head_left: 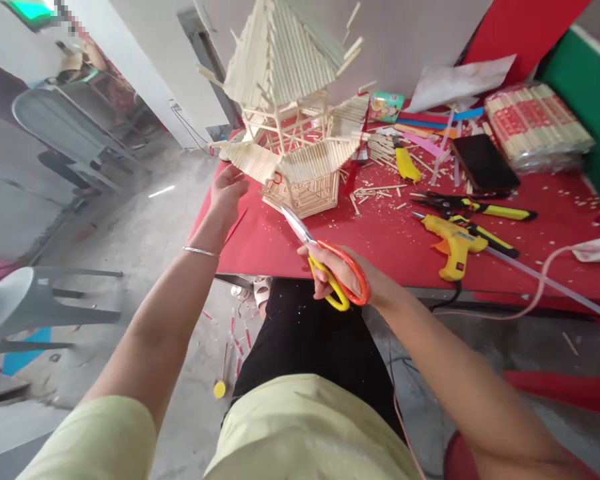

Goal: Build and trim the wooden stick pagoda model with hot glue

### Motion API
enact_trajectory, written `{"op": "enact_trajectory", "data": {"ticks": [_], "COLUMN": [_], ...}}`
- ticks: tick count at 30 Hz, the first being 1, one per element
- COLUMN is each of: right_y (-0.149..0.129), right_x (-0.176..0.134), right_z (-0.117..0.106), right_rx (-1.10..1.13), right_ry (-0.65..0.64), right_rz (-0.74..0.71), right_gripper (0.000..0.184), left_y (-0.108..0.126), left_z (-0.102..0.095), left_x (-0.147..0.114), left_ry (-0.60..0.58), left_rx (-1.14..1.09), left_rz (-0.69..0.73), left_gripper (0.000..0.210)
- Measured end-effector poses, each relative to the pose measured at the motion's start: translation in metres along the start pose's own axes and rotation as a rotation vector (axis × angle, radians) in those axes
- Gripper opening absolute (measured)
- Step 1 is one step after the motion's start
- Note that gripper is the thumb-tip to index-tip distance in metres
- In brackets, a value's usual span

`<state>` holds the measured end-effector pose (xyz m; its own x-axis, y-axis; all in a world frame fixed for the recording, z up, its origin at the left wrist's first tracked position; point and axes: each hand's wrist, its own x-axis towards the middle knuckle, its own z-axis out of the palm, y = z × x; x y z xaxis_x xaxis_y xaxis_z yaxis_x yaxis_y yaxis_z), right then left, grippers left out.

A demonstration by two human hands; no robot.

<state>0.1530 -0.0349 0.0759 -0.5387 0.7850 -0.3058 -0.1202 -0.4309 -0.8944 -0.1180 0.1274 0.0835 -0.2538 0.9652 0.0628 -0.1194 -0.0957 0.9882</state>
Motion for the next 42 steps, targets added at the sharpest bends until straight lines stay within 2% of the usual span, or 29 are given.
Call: {"op": "enact_trajectory", "data": {"ticks": [3, 5, 9, 13, 15, 19, 21, 25, 29, 33, 35, 36, 38, 40, 42], "right_y": [0.006, 0.011, 0.018, 0.021, 0.019, 0.016, 0.017, 0.025, 0.025, 0.001, -0.016, -0.025, -0.040, -0.054, -0.067], "right_x": [-0.008, -0.014, -0.029, -0.044, -0.049, -0.048, -0.043, -0.032, -0.032, -0.038, -0.037, -0.035, -0.031, -0.028, -0.028], "right_z": [0.011, 0.017, 0.024, 0.027, 0.029, 0.032, 0.035, 0.037, 0.034, 0.025, 0.020, 0.018, 0.016, 0.015, 0.016], "right_rx": [0.055, 0.076, 0.131, 0.171, 0.202, 0.257, 0.232, 0.047, -0.292, -0.760, -0.858, -0.811, -0.534, -0.164, 0.112], "right_ry": [-0.030, -0.005, 0.048, 0.100, 0.120, 0.143, 0.180, 0.362, 0.572, 0.670, 0.688, 0.679, 0.606, 0.441, 0.252], "right_rz": [0.026, 0.031, 0.045, 0.066, 0.059, 0.028, 0.005, -0.063, -0.107, -0.195, -0.264, -0.280, -0.246, -0.171, -0.126], "right_gripper": [0.056, 0.057, 0.054, 0.055, 0.055, 0.057, 0.063, 0.070, 0.069, 0.052, 0.044, 0.043, 0.045, 0.051, 0.056], "left_y": [0.004, 0.002, -0.015, -0.031, -0.034, -0.038, -0.044, -0.056, -0.055, -0.030, -0.011, -0.001, 0.017, 0.031, 0.038], "left_z": [0.016, 0.018, 0.002, -0.003, 0.003, 0.022, 0.032, 0.047, 0.058, 0.075, 0.087, 0.093, 0.105, 0.115, 0.122], "left_x": [-0.004, -0.009, -0.018, -0.029, -0.037, -0.051, -0.053, -0.042, -0.034, -0.038, -0.042, -0.043, -0.044, -0.043, -0.039], "left_ry": [-0.089, -0.069, -0.089, -0.054, -0.055, -0.090, -0.077, -0.070, -0.105, -0.106, -0.117, -0.118, -0.122, -0.110, -0.098], "left_rx": [-0.097, -0.085, 0.104, 0.297, 0.317, 0.334, 0.425, 0.693, 0.824, 0.713, 0.627, 0.592, 0.538, 0.497, 0.469], "left_rz": [-0.028, -0.022, 0.192, 0.377, 0.425, 0.476, 0.498, 0.555, 0.482, 0.480, 0.481, 0.472, 0.445, 0.413, 0.385], "left_gripper": [0.022, 0.012, 0.024, 0.009, 0.003, 0.013, 0.015, 0.024, 0.026, 0.028, 0.025, 0.023, 0.020, 0.018, 0.016]}}
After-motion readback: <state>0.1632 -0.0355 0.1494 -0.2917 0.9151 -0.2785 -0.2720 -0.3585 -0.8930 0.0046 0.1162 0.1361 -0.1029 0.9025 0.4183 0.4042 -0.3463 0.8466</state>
